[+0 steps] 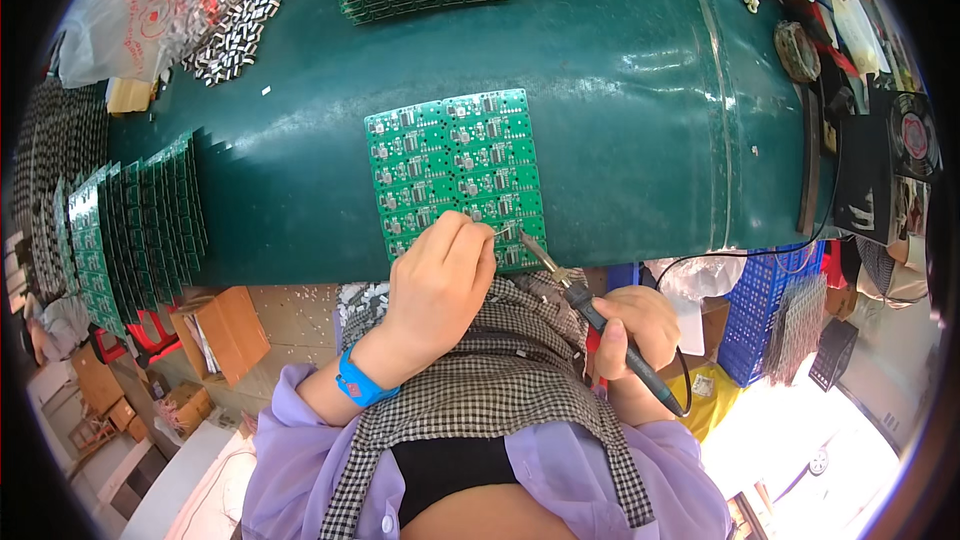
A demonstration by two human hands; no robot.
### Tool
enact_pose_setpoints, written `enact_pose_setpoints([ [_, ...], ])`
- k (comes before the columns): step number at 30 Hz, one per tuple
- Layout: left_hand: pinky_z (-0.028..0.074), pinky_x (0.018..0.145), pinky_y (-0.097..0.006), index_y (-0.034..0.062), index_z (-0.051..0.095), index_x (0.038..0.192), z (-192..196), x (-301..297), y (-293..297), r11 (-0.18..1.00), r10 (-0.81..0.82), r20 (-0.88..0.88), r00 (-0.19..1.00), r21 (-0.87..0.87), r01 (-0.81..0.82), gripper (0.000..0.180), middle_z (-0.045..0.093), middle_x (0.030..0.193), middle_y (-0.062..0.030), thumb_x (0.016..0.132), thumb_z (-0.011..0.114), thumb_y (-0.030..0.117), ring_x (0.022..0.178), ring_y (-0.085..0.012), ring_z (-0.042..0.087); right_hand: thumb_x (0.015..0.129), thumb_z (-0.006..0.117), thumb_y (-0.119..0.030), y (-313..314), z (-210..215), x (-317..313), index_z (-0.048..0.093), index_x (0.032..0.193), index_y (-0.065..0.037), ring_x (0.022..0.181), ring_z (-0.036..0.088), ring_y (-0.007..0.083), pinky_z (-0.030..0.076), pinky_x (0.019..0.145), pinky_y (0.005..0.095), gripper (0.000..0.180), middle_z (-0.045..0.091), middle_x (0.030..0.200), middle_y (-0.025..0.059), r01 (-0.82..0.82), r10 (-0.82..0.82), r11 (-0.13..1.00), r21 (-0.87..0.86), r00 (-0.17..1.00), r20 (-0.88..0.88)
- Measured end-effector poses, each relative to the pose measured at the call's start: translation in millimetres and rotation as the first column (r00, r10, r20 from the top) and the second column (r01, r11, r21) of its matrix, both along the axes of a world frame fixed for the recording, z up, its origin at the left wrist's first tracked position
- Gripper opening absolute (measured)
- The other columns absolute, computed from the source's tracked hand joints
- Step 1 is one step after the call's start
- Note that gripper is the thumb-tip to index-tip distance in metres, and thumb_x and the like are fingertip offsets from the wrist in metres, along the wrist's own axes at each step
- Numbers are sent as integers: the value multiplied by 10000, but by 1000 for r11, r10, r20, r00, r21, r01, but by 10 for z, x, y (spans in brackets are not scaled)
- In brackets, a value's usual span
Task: The person solders electronic components onto circuit boards using a soldering iron, turning and handling the boards by hand.
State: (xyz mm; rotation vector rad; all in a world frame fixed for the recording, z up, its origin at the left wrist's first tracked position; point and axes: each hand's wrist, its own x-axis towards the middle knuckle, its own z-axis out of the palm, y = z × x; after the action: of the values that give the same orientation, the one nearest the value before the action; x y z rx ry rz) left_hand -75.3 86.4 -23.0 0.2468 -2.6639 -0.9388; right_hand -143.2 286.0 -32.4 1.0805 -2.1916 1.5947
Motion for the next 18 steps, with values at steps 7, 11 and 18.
enact_pose_setpoints([
  [7, 479, 555, -347, 15, 583, 867, -2, 8, 30, 1000, -2, 22, 1000, -7, 2, 136, 576, 814, -102, 765, 655, -38, 645, -266, 599, 715, 587, -68, -31, -9, 19, 651, 761, 11, 480, 603, 228, 498, 479, 319, 112, 614, 590, 94, -33, 33, 999, 31, 999, -1],
  [11, 471, 545, -347, 12, 575, 866, -7, 21, 49, 1000, -6, 22, 1000, 17, 6, 139, 573, 814, -106, 764, 646, -49, 642, -268, 597, 720, 589, -69, -15, -20, 35, 653, 765, 11, 487, 605, 228, 497, 479, 315, 112, 613, 591, 91, -1, 1, 1000, -4, 1000, -1],
  [18, 498, 582, -357, 6, 548, 895, -5, -3, 55, 1000, -24, -12, 1000, 16, 24, 139, 512, 829, -118, 784, 627, -21, 684, -279, 590, 738, 599, -77, -10, -15, 38, 652, 782, 4, 503, 611, 233, 500, 491, 322, 107, 617, 605, 90, -3, 3, 1000, 27, 1000, 25],
])
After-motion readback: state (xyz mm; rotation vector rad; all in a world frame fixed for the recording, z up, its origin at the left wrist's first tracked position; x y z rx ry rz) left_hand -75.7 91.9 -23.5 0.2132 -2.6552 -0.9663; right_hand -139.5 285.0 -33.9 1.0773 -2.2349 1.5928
